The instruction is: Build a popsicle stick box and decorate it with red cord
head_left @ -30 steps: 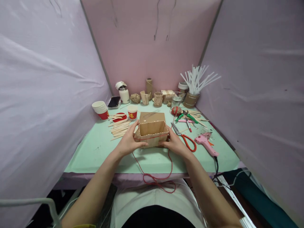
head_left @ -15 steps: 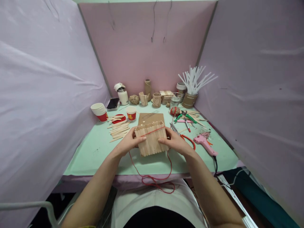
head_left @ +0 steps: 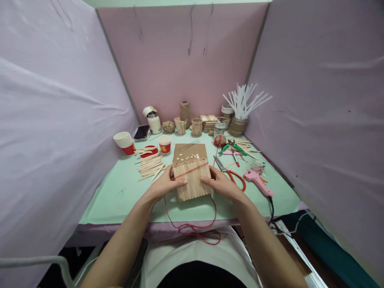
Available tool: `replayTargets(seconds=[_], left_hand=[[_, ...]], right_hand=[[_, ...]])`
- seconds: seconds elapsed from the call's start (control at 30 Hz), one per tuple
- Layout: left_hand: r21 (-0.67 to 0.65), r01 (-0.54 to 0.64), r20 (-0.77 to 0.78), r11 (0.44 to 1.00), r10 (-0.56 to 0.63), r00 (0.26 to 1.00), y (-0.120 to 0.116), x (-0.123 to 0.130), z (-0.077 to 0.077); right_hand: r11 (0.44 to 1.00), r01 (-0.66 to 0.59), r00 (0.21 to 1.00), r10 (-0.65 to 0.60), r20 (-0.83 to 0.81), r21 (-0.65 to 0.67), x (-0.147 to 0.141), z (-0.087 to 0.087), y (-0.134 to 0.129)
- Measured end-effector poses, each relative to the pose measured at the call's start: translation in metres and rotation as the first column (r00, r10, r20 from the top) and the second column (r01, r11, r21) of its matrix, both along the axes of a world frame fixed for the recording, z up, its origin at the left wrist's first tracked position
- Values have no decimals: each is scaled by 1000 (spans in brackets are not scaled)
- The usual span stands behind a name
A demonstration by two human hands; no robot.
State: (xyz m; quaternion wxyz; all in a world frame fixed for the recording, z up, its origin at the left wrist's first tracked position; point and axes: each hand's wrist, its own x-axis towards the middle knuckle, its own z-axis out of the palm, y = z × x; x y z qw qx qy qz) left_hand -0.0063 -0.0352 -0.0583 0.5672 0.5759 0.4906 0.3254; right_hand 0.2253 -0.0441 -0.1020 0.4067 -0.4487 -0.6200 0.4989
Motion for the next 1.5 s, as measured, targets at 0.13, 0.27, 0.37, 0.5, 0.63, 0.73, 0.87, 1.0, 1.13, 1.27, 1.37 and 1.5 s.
replayTargets(seconds=[0.13,0.27,0.37,0.5,0.63,0.73,0.87,1.0,1.13,1.27,1.37,1.5], left_hand=[[11,-49,-42,999,50,998,-1,0,-3],[2,-94,-71,996,94,993,-1,2,-6],[24,-92,-65,995,94,993,-4,5,-6],[41,-92,-39,995,94,995,-7,7,-3],[7,-93,-28,996,93,995,1,6,-1],[-103,-99,-13,990,99,995,14,6,0],[-228,-79,-21,970,76,997,33,7,2],[-244,-53,-21,968,49,999,42,9,2],[-239,-62,-22,969,59,998,47,10,-1],[-254,-65,-25,965,61,998,52,10,-4],[-263,-74,-31,962,68,997,53,11,-6],[-252,-103,-38,962,96,995,51,11,-8]], right_hand=[[1000,-10,999,9,-31,-26,-1,3,-5],[999,25,1000,-25,-6,-40,-3,8,-9],[999,30,1000,-30,-8,-38,-4,8,-10],[999,27,999,-27,-31,-26,-4,4,-10],[998,53,999,-53,-5,-37,-6,5,-5],[993,94,996,-93,13,-69,-8,13,3],[982,151,988,-148,37,-111,-7,22,17],[983,161,985,-154,75,-92,-3,23,27],[982,150,988,-144,62,-110,-2,23,31],[981,166,984,-157,87,-103,-1,16,36],[980,176,982,-167,89,-97,0,8,39],[972,212,974,-201,108,-99,2,3,35]])
